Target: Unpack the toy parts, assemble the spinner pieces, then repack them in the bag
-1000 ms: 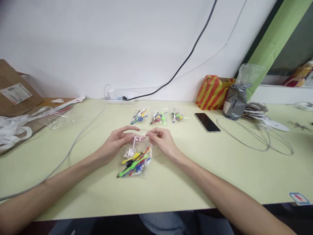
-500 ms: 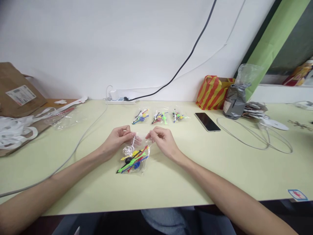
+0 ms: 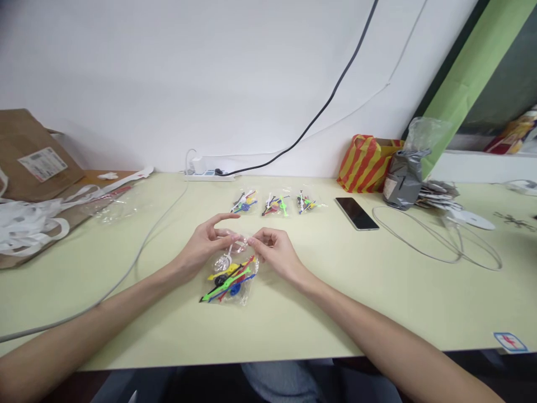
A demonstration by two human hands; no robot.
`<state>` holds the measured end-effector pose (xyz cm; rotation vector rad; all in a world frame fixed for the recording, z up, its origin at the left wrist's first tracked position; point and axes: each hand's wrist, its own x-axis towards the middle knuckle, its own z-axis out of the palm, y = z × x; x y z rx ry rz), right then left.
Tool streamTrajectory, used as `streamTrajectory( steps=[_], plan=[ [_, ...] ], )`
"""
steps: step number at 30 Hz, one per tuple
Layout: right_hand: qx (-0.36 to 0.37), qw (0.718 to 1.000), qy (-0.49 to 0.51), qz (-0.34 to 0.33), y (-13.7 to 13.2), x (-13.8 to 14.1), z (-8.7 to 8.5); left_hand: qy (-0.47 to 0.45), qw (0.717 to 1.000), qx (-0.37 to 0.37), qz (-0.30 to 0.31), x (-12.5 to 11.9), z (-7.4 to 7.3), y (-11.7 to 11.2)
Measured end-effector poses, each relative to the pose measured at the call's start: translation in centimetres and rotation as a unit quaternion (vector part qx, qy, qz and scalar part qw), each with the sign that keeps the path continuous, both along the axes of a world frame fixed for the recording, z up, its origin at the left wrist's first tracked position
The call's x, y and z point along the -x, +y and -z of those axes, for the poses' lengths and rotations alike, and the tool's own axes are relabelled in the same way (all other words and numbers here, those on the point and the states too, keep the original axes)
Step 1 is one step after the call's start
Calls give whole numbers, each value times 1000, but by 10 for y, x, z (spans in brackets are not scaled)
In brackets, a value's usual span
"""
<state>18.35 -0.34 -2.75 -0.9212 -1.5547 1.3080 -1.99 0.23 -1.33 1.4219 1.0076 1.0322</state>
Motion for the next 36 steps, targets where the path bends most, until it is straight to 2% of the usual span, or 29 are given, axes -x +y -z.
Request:
streamTrajectory(
  steps=[5,14,21,25,29,33,36],
  plan=[
    [-11,1000,5,-10,0,1,-2,8,1000,10,9,0,-1,0],
    [-11,1000,-17,-21,13,2,10,15,1000,2,9,5,6,13],
    [23,1000,-12,12,19,-2,11,-17,999,18,-24,12,4,18],
    [20,999,-18,43,26,-10,14,-59,993,-1,-100,32,-2,28],
    [11,998,-39,39,27,-13,14,-102,967,-12,-235,61,-3,45],
    [-11,995,-95,17,22,-11,13,-92,938,-27,-334,87,9,64],
    [-11,993,-115,7,20,-9,12,-63,938,-31,-340,99,20,79]
  ],
)
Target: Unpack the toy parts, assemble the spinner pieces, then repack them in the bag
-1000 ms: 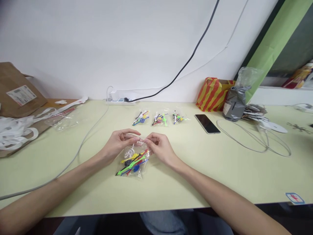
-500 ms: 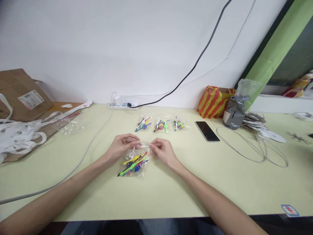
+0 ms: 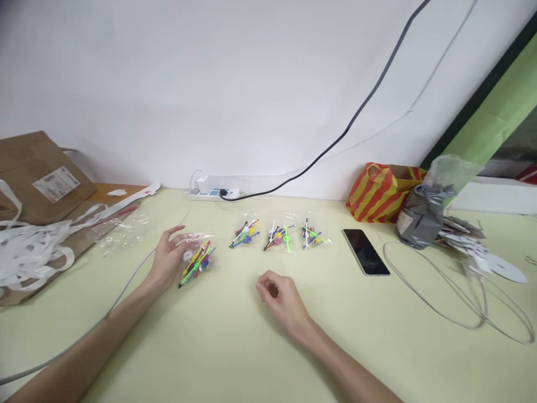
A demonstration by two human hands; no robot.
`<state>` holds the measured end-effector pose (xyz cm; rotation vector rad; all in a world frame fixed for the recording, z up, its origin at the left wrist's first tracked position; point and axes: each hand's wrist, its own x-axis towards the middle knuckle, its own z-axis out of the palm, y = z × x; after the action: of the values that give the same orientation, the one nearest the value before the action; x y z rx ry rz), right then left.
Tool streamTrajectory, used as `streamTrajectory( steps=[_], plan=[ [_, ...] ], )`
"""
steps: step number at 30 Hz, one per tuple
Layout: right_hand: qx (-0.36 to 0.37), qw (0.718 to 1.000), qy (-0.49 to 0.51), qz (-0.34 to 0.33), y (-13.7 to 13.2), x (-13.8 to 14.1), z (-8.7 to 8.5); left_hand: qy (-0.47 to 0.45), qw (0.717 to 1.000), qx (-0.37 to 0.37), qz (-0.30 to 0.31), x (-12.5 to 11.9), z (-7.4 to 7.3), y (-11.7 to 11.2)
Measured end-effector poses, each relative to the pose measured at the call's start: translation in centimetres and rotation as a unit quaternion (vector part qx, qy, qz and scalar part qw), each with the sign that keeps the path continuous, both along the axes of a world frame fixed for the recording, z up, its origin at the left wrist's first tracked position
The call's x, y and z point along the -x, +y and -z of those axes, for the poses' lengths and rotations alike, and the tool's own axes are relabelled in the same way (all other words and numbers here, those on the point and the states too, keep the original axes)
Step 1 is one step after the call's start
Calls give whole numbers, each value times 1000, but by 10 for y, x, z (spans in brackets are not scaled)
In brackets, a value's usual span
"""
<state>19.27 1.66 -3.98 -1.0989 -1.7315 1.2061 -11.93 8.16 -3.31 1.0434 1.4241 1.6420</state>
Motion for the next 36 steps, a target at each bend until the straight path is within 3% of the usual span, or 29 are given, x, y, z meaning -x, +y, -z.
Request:
streamTrajectory(
  steps=[7,11,15,21,24,28,31,36],
  plan=[
    [69,997,23,8,1,5,-1,62,998,-7,29,6,13,58],
    [77,997,21,3,0,7,0,241,969,-30,51,8,12,92],
    [90,996,24,-2,0,8,1,467,878,-95,45,-5,-2,94],
    [91,996,12,-5,2,7,-2,651,724,-76,215,-51,-12,57],
    [70,998,6,-9,2,6,-4,675,685,-54,268,-62,-11,43],
    [30,1000,-1,-3,2,6,-3,685,675,-49,271,-59,-12,30],
    [3,1000,9,20,1,6,-1,679,692,-72,235,-49,-9,17],
    [-64,996,-2,59,2,-2,3,662,728,-74,160,-35,7,-12]
  ],
)
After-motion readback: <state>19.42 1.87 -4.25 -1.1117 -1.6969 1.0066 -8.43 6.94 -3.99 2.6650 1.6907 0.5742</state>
